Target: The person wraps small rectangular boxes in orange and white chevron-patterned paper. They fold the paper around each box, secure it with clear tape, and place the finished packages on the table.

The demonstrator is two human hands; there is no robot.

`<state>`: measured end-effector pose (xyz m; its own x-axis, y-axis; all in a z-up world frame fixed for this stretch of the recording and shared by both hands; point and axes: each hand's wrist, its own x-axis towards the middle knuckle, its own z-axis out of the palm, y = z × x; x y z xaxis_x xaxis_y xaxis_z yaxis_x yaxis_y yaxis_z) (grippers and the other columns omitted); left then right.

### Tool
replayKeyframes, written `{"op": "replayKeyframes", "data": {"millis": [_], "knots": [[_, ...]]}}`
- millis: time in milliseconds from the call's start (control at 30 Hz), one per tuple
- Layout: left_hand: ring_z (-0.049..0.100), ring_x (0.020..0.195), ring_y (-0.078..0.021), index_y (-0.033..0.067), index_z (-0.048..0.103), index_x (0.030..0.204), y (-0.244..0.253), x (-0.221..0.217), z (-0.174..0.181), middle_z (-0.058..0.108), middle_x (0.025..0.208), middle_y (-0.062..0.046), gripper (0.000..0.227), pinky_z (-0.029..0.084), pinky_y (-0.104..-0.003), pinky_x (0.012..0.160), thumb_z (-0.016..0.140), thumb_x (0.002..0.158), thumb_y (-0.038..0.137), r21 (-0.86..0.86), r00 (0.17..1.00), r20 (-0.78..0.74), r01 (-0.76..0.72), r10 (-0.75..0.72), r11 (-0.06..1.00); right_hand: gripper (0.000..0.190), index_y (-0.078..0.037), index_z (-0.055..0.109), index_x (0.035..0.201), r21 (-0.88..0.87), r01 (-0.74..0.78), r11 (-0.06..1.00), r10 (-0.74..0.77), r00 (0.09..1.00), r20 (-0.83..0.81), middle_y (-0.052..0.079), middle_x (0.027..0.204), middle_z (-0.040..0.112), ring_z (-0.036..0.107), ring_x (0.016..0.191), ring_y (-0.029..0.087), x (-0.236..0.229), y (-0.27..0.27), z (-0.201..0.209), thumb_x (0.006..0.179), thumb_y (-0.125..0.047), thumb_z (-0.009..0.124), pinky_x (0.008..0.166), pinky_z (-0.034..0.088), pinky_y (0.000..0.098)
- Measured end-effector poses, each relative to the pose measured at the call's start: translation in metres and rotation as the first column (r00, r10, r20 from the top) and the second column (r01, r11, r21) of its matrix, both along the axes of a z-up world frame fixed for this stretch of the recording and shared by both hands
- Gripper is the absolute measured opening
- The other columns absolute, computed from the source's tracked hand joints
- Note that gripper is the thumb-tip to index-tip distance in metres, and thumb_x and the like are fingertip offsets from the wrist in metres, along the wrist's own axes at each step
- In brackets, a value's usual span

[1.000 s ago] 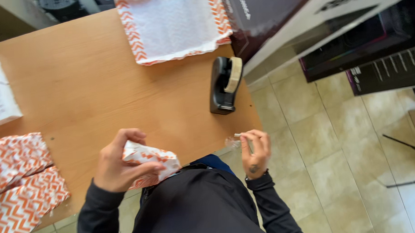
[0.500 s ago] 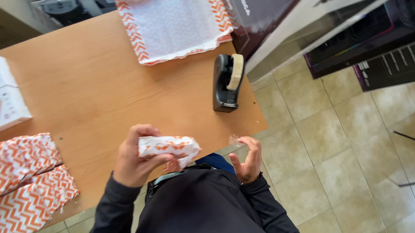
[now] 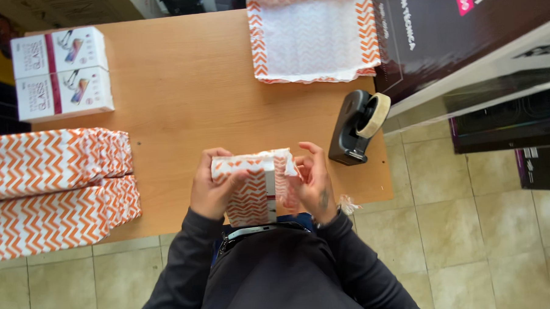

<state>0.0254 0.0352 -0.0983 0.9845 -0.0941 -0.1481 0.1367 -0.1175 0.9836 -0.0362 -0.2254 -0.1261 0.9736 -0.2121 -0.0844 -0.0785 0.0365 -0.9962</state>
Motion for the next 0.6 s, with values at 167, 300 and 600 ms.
{"op": "replayKeyframes", "data": {"millis": [167,300,600], "knots": [[0.074,0.088,-0.0141,0.0151,0.075,0.132,0.02,0.046,-0.102,0.077,0.099,-0.002,0.05,0.062,-0.028,0.077,0.096,0.102,0.049,-0.213,0.983,-0.185,-0.06,0.02,0.975,0.028,-0.013,0.071,0.132,0.089,-0.067,0.994,0.088,0.96,-0.264,-0.002,0.086,0.081,0.067,0.083,0.007,0.044,-0.013,-0.087,0.11,-0.026,0.083,0.079,0.053,0.0217],[0.077,0.092,-0.0187,0.02,0.08,0.127,0.017,0.058,-0.107,0.08,0.101,-0.006,0.05,0.065,-0.034,0.085,0.102,0.097,0.054,-0.008,0.972,-0.235,0.022,-0.024,1.0,0.024,-0.028,0.083,0.087,-0.52,-0.166,0.838,-0.04,0.931,-0.363,-0.005,0.067,0.073,0.067,0.068,0.016,0.067,-0.03,-0.103,0.101,-0.046,0.089,0.071,0.053,0.0326],[0.067,0.122,-0.0347,0.0301,0.073,0.139,0.001,0.075,-0.124,0.06,0.133,-0.001,0.064,0.052,-0.049,0.107,0.101,0.082,0.038,0.771,0.881,0.432,-0.25,-0.192,0.586,0.015,-0.03,0.077,0.114,-0.963,0.188,0.195,0.197,0.954,0.226,-0.005,0.108,0.048,0.06,0.099,0.024,0.081,-0.016,-0.122,0.108,-0.043,0.08,0.087,0.047,0.0394]]}}
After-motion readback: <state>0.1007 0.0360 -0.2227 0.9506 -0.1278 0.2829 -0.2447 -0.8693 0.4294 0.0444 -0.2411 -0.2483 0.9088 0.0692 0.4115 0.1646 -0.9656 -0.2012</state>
